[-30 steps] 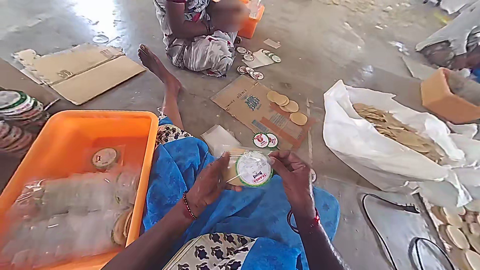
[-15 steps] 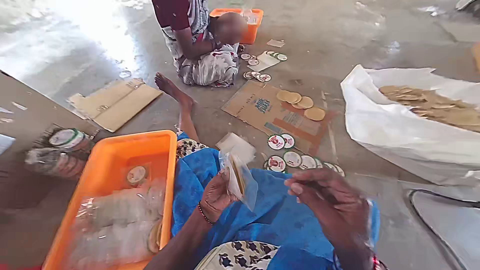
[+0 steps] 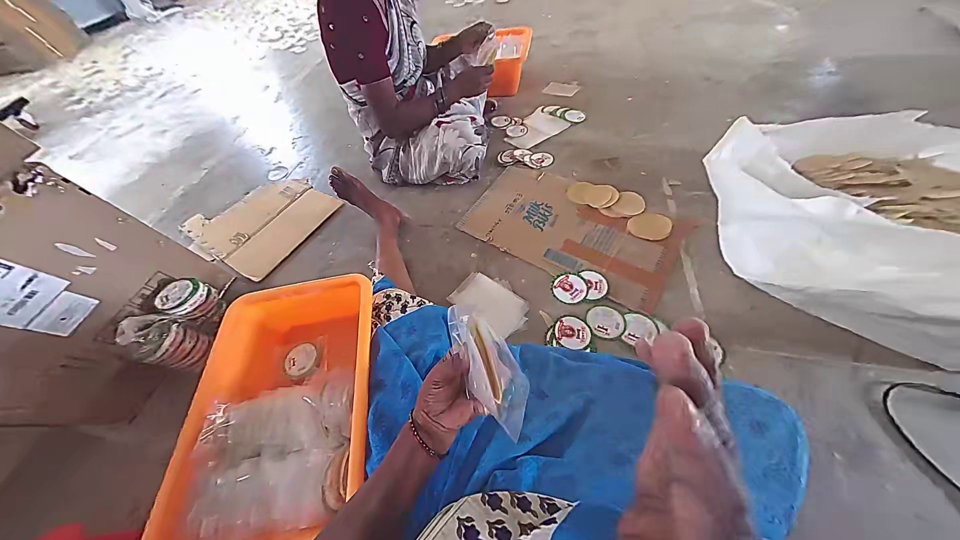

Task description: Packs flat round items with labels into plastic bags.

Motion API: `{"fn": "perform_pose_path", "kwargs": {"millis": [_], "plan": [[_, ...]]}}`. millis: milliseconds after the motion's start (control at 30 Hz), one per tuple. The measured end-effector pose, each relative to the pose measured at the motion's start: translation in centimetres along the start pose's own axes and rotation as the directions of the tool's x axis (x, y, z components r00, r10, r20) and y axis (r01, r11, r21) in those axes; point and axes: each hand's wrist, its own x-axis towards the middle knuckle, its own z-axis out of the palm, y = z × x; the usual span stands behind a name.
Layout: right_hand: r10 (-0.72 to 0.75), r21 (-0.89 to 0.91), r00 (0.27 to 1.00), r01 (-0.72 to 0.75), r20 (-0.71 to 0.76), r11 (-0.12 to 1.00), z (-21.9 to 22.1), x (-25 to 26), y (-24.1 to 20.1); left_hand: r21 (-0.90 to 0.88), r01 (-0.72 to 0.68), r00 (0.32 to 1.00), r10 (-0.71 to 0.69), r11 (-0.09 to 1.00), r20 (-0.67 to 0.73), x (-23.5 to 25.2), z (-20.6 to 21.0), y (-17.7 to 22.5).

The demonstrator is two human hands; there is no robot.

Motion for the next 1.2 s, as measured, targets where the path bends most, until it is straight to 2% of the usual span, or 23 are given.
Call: {"fn": "perform_pose_path", "kwargs": {"millis": [100,167,233,333,400,567,667,833,900,1000,1033,1100,1167,1200], "plan": [[-0.014,-0.146,0.986,0.039,0.168,0.989,2.3,-0.7,1.3,0.018,0.051,0.998,-0.051,0.999,-0.032,-0.1,-0.3,-0.6],[0.015,-0.173,0.966,0.030,0.257,0.985,3.2,-1.3,2.8,0.049,0.082,0.994,-0.078,0.995,-0.079,0.0,-0.2,-1.0],[0.071,-0.122,0.975,-0.046,0.212,0.991,2.8,-1.6,3.6,0.065,0.101,0.991,-0.095,0.993,-0.091,0.0,-0.5,-0.9],[0.127,-0.037,0.991,-0.126,0.030,0.991,0.9,-1.0,4.0,0.059,0.097,0.992,-0.093,0.994,-0.080,-0.1,-0.8,-0.7],[0.160,-0.024,0.987,-0.161,-0.029,0.987,0.2,-0.5,3.8,0.049,0.097,0.993,-0.093,0.994,-0.073,0.0,-0.9,-0.7],[0.240,0.088,0.967,-0.248,0.090,0.965,1.1,0.3,2.5,0.017,0.090,0.995,-0.089,0.996,-0.056,-0.2,-1.3,-0.8],[0.285,0.070,0.949,-0.296,0.132,0.953,2.2,0.9,2.0,0.010,0.078,0.996,-0.077,0.997,-0.051,-0.4,-1.4,-0.9],[0.238,-0.045,0.952,-0.234,0.195,0.971,1.8,2.3,3.0,0.321,0.044,0.982,0.018,0.946,-0.188,-0.5,-1.0,-0.1],[0.207,-0.083,0.940,-0.191,0.270,0.978,0.1,3.1,3.7,0.589,0.018,0.985,0.087,0.808,-0.151,-0.1,-1.4,1.3],[0.194,-0.150,0.909,-0.148,0.369,0.978,-0.9,4.1,4.5,0.921,-0.044,0.989,0.145,0.388,-0.014,0.2,0.4,3.3],[0.197,-0.166,0.899,-0.141,0.391,0.976,-0.7,4.2,4.6,0.958,-0.097,0.989,0.137,0.269,0.062,0.2,1.6,3.2],[0.201,-0.176,0.890,-0.139,0.409,0.975,0.2,4.2,4.8,0.979,-0.176,0.980,0.111,0.099,0.165,0.2,3.5,2.5],[0.210,-0.161,0.896,-0.158,0.391,0.974,1.3,4.4,4.9,0.979,-0.197,0.960,0.192,-0.055,0.204,0.0,3.7,1.2],[0.210,-0.147,0.906,-0.166,0.369,0.975,1.8,4.4,5.1,0.980,-0.182,0.942,0.272,-0.083,0.198,-0.1,3.5,0.6]]}}
